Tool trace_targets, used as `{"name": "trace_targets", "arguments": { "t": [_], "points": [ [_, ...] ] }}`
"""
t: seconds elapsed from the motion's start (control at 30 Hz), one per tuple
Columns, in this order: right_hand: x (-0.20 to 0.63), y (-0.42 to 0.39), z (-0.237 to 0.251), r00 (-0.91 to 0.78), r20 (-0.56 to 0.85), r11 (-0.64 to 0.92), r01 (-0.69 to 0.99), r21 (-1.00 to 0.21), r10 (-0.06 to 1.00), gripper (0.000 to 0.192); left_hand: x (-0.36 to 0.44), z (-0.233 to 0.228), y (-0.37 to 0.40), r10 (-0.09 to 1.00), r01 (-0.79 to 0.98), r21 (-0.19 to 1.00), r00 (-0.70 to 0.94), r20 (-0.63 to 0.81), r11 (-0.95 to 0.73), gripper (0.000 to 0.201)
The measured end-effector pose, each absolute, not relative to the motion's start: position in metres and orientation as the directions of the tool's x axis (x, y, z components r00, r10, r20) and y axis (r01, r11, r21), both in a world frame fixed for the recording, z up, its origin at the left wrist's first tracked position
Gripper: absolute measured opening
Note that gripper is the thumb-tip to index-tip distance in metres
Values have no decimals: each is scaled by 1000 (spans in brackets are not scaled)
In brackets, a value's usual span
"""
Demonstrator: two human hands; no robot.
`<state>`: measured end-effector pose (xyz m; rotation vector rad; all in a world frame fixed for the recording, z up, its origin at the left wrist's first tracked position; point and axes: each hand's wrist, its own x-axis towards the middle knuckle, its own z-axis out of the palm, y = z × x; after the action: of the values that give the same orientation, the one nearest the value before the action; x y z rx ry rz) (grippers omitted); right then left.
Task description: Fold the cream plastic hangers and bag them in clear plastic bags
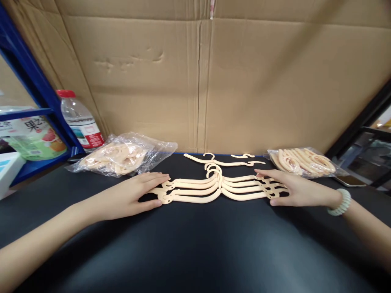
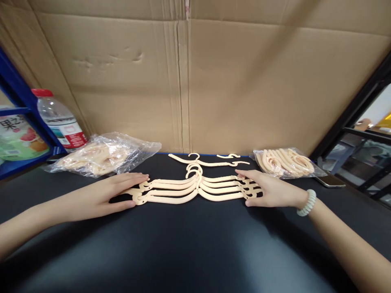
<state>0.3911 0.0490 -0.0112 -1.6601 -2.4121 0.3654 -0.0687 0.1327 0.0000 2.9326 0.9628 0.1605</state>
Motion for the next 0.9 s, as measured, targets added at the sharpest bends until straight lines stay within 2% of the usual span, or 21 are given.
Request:
{"name": "trace_targets", "arguments": {
  "t": [0.2,0.63,0.83,0.9],
  "points": [
    [395,50,-6,-377,39,373,888,-269,925,71,-68,1,133,603,598,86,795,66,-797,58],
    [391,50,-5,-406,71,406,855,-322,911,55,-69,-2,130,563,564,24,819,111,-825,57],
    [390,50,-4,-412,78,414,853,-317,908,53,-48,3,108,373,382,25,881,291,-924,51],
    [388,50,-3,-413,77,416,856,-309,907,53,-40,2,97,294,302,22,907,301,-953,51]
  ]
}}
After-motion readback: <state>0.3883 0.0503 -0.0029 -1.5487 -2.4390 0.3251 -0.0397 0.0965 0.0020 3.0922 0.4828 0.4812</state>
